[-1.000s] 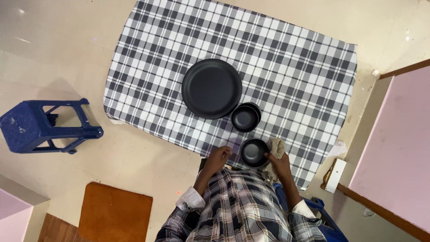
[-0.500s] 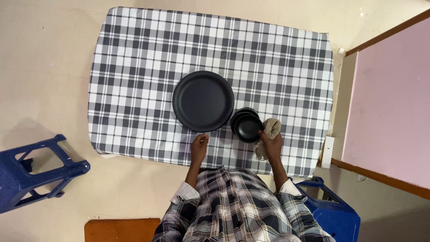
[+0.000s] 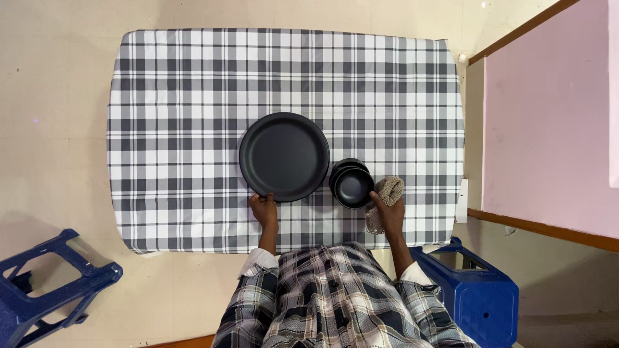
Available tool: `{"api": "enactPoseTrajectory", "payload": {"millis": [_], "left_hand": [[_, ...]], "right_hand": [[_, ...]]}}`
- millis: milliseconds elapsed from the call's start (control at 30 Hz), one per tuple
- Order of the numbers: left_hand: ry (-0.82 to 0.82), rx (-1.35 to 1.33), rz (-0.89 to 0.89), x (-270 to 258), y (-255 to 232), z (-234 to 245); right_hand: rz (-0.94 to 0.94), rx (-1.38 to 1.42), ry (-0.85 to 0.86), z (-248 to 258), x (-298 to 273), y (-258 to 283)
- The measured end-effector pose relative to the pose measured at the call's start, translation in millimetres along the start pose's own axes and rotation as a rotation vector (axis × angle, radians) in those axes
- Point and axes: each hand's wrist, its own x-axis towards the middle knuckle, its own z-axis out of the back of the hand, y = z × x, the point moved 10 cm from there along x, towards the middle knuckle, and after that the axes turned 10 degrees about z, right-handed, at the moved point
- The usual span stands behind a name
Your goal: The person wipes the inside and outside of several plates with a cloth, moving them around on the table to clean different areas.
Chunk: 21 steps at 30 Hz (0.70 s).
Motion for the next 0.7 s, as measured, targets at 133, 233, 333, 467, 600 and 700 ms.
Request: {"api": "enactPoseTrajectory", "payload": {"millis": [133, 233, 333, 467, 600, 700], "left_hand": [[-0.009, -0.001, 0.000, 4, -2, 2], [0.027, -0.076, 0.069, 8, 1, -3], [0.023, -0.027, 0.089, 9, -1, -6], [0.085, -0.137, 0.050, 7, -8, -8], [0.261, -0.270, 0.070, 7, -19, -21], [0.445, -0.613, 0.127, 2, -44, -33]], "right_hand": [[-0.006, -0.058, 0.005, 2, -5, -8], [-0.008, -0.080, 0.019, 6, -8, -7], [-0.029, 0.127, 0.032, 16, -15, -7], [-0.198, 0.110, -0.082, 52, -31, -38], [-0.146, 0.241, -0.165, 79, -40, -45], [-0.147, 0.274, -0.204, 98, -47, -46]]}}
